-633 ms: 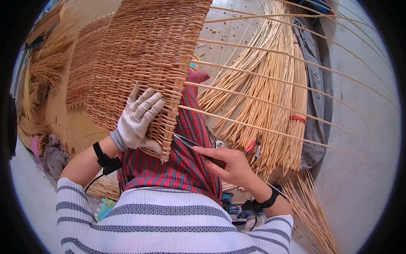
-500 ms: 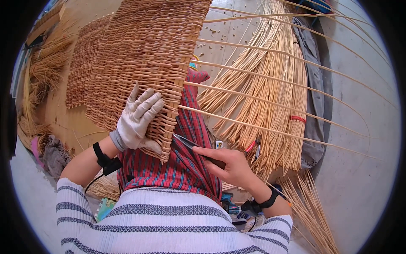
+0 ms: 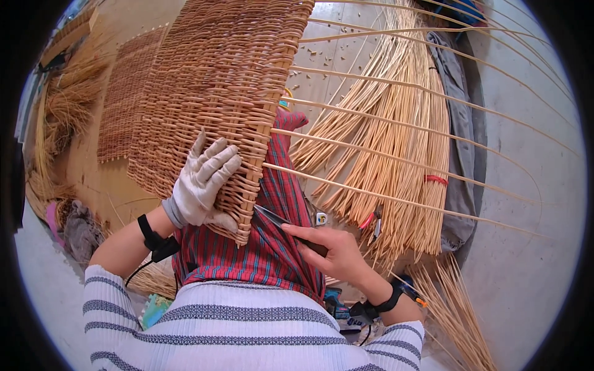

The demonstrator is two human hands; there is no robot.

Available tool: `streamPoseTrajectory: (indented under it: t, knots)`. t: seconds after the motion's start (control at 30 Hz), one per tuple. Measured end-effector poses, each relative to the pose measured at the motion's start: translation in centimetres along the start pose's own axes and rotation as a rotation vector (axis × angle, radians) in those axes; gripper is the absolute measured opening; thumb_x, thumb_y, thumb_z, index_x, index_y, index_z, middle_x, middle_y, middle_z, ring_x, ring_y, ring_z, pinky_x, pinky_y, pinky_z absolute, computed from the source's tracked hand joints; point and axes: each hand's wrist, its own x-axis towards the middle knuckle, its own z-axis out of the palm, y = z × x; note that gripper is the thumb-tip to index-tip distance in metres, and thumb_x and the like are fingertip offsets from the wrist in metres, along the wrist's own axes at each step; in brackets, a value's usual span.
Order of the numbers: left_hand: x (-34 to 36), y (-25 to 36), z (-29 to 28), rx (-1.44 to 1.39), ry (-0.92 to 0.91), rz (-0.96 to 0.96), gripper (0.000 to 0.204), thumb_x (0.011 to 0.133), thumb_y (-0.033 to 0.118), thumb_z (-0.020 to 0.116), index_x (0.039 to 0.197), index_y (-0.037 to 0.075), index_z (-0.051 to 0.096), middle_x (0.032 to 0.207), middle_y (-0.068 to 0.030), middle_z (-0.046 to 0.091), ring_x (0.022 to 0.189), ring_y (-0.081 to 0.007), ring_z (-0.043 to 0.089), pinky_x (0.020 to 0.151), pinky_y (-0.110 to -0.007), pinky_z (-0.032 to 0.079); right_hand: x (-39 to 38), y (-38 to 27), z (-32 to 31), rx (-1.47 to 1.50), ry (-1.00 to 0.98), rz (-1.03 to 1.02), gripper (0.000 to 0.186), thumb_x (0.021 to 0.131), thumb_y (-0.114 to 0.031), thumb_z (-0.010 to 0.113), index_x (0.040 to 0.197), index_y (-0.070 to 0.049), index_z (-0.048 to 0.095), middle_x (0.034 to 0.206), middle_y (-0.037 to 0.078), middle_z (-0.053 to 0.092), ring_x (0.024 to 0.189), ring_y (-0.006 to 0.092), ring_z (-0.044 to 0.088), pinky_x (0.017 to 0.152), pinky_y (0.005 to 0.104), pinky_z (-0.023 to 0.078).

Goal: The recorder is weaving and trimming wicker reed panels in a workshop environment.

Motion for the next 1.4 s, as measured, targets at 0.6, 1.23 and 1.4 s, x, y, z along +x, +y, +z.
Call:
streamPoseTrajectory:
  t: [0.6, 1.23, 1.4]
  knots:
    - [0.6, 0.0, 0.4, 0.057, -0.119, 0.054, 0.129, 0.068, 0.088, 0.066, 0.16, 0.001, 0.039, 0.167, -0.0217, 0.037, 0.16, -0.0404, 0.026, 0.13, -0.067, 0.01, 1.6, -0.4, -1.5, -0.349, 0.033, -0.203, 0.049, 0.089, -0.004, 0.077, 0.135, -0.02, 0.075, 0.067, 0.005, 0.06, 0.054, 0.017, 0.058, 0.051, 0.0321, 0.044]
    - [1.3, -0.1, 0.3, -0.017, -0.121, 0.008, 0.12, 0.069, 0.088, 0.064, 0.149, -0.001, 0.053, 0.162, -0.0242, 0.044, 0.16, -0.0408, 0.025, 0.129, -0.07, 0.005, 5.8, -0.6, -5.8, -0.044, -0.254, -0.137, 0.048, 0.095, -0.016, 0.074, 0.142, -0.026, 0.071, 0.069, 0.005, 0.063, 0.059, 0.0154, 0.058, 0.056, 0.0298, 0.047]
    - [1.3, -0.3, 0.9, -0.053, -0.09, -0.008, 0.119, 0.068, 0.088, 0.066, 0.146, -0.001, 0.055, 0.158, -0.0245, 0.048, 0.158, -0.0409, 0.029, 0.129, -0.07, 0.007, 6.5, -1.9, -6.6, 0.67, -0.456, 0.605, 0.048, 0.1, -0.02, 0.073, 0.147, -0.021, 0.067, 0.071, -0.005, 0.057, 0.063, 0.003, 0.047, 0.057, 0.0255, 0.041]
